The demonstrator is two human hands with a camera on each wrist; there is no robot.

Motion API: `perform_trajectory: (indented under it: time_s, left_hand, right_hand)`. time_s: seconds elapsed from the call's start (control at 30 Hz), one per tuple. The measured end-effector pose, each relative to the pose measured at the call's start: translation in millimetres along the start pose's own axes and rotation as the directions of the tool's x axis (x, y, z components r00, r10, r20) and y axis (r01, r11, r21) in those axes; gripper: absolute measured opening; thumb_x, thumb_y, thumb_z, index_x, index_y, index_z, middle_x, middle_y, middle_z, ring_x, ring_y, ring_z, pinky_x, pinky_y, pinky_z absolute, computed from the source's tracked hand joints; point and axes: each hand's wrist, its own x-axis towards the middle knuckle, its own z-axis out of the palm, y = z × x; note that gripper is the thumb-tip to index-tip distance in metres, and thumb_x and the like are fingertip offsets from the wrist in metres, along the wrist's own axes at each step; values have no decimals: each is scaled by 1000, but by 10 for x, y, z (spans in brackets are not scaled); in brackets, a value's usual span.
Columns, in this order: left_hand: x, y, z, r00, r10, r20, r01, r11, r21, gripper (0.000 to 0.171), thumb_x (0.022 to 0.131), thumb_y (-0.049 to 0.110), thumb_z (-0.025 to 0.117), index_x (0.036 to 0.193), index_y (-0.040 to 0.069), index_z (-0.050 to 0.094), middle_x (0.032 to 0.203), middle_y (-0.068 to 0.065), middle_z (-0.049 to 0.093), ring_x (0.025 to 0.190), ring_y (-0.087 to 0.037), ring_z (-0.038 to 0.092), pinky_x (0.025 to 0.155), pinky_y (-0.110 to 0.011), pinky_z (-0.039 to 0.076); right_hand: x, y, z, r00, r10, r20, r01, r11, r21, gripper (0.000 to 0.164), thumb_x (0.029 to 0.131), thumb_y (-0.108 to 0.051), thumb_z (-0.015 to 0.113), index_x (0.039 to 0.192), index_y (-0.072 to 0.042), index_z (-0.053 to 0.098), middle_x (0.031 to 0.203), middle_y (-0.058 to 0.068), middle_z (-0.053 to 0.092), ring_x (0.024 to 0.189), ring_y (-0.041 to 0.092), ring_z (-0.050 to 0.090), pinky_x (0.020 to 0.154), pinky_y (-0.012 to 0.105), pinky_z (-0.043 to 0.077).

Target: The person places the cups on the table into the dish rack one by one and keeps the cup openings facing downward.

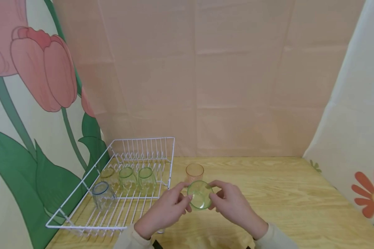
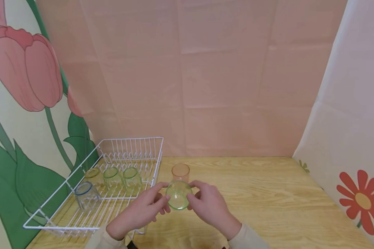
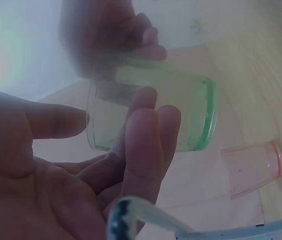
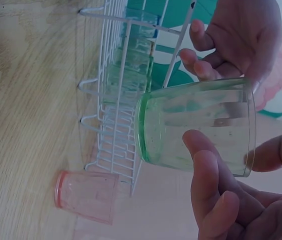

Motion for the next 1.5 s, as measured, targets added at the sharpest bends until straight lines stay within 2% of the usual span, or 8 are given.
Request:
perform_trajectory:
  time_s: [0.13, 0.3, 0.5, 0.8, 0.93, 1.1, 1.3, 1.5]
  left_hand:
    - [-5, 6, 2, 1000, 24, -5, -23, 999, 23, 49, 98, 39, 44, 140, 14, 38, 73, 11, 65, 62, -8, 59, 54, -26, 48]
    - [-16, 3, 8, 996, 92, -8, -92, 994, 55, 47, 98, 35, 46, 140, 14, 37, 74, 11, 65, 58, -6, 57, 55, -24, 47]
    - [-38, 9, 32, 988, 155, -5, -154, 984, 89, 43, 98, 28, 50, 137, 16, 38, 76, 11, 64, 62, -3, 58, 61, -22, 47]
    - [-65, 10, 45, 976, 214, 39, -217, 969, 115, 40, 95, 21, 55, 130, 27, 37, 82, 6, 69, 71, -1, 61, 64, -23, 49]
    - [-71, 13, 44, 975, 218, 43, -222, 968, 119, 41, 94, 20, 57, 129, 26, 37, 83, 6, 69, 71, -1, 61, 64, -22, 48]
    - [-69, 5, 52, 975, 219, 42, -222, 967, 122, 38, 95, 25, 55, 129, 25, 38, 81, 7, 68, 67, -1, 59, 62, -22, 48]
    - [-59, 8, 57, 991, 133, 21, -134, 986, 102, 39, 98, 46, 39, 131, 24, 38, 82, 6, 68, 66, -3, 59, 62, -25, 47]
    - [-44, 15, 55, 996, 92, -12, -90, 993, 76, 47, 99, 50, 33, 132, 17, 39, 80, 4, 67, 61, -6, 58, 57, -26, 46]
  right_hand:
    - [12, 4, -29, 1000, 5, 3, -5, 996, 84, 26, 95, -19, 49, 113, -4, 61, 64, 2, 66, 52, 20, 61, 48, 29, 49]
    - [35, 23, -75, 999, 42, 31, -46, 987, 154, 41, 99, -40, 44, 111, -6, 62, 64, 5, 65, 52, 24, 61, 45, 30, 47]
    - [54, 46, -93, 995, 90, 43, -95, 985, 145, 53, 95, -54, 42, 112, -8, 62, 60, 7, 62, 50, 22, 59, 37, 28, 40]
    - [76, 78, -93, 988, 142, 54, -148, 981, 125, 56, 95, -54, 41, 110, -5, 63, 57, 7, 60, 48, 23, 58, 37, 28, 40]
    - [76, 89, -101, 987, 135, 87, -145, 982, 121, 61, 93, -59, 41, 111, -4, 62, 57, 7, 60, 48, 23, 58, 36, 25, 37]
    - [70, 96, -110, 984, 128, 127, -143, 983, 115, 56, 93, -56, 45, 111, -5, 62, 57, 6, 61, 47, 21, 58, 36, 20, 33]
    - [68, 120, -105, 982, 102, 162, -124, 984, 128, 53, 94, -50, 48, 118, -5, 58, 60, 7, 63, 47, 18, 56, 35, 20, 32]
    - [53, 102, -97, 979, 95, 183, -120, 984, 134, 54, 93, -49, 50, 126, -5, 53, 66, 8, 67, 49, 17, 57, 35, 19, 33]
